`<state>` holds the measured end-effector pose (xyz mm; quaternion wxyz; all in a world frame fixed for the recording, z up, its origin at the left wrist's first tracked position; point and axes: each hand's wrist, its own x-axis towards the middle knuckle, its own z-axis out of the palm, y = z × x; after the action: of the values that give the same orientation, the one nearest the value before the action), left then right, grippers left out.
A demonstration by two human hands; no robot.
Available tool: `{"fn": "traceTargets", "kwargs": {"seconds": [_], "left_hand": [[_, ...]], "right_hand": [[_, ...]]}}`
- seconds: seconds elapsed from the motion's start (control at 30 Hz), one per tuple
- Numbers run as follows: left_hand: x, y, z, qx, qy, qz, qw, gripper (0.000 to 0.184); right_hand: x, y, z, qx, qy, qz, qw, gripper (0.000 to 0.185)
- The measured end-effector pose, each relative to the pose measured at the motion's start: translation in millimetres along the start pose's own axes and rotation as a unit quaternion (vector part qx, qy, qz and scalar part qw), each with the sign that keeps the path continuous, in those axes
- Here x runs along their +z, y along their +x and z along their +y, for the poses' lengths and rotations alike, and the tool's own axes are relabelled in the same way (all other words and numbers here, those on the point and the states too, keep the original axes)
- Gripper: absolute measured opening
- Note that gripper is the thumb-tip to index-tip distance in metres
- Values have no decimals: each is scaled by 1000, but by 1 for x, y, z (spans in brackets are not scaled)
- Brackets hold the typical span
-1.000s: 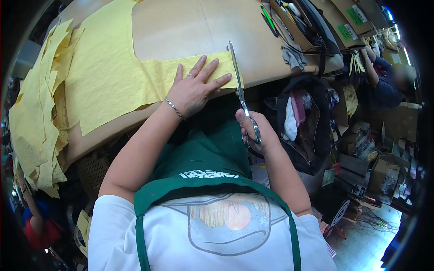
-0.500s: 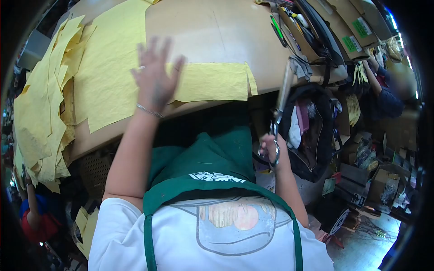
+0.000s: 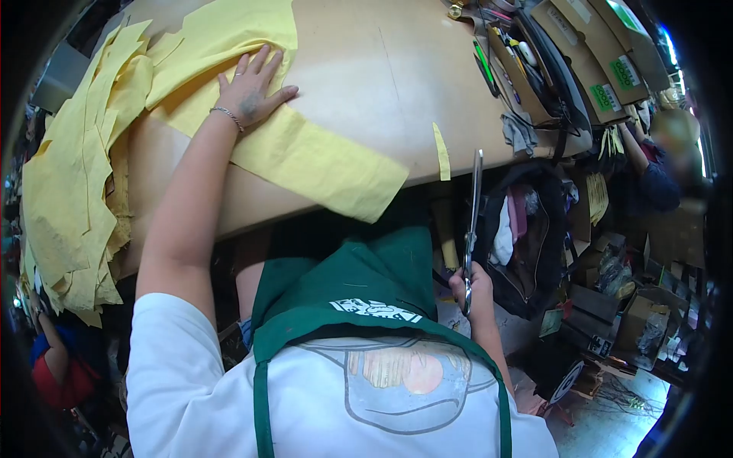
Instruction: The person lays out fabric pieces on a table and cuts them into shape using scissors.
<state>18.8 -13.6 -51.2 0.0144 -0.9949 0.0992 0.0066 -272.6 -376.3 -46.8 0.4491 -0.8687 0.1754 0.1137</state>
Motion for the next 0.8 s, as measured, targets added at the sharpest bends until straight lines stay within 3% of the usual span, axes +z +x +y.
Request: {"fn": "traceTargets", "kwargs": {"seconds": [0.2, 0.33, 0.5, 0.67, 0.8], "left_hand": [[-9, -15, -26, 124, -25, 16, 992, 69], [-19, -76, -7, 110, -37, -47, 992, 77], [-27, -93, -16, 222, -42, -96, 969, 68], [-26, -25, -52, 306, -32, -65, 949, 59], [-40, 39, -73, 301, 96, -74, 946, 57]], "right_hand": [[12, -1, -12, -15, -30, -41, 999, 58], [16, 13, -29, -17, -48, -55, 997, 60], [13, 43, -69, -80, -64, -21, 994, 61], [10, 46, -88, -60, -89, -40, 993, 60], [13, 40, -77, 22, -100, -5, 995, 59]]}}
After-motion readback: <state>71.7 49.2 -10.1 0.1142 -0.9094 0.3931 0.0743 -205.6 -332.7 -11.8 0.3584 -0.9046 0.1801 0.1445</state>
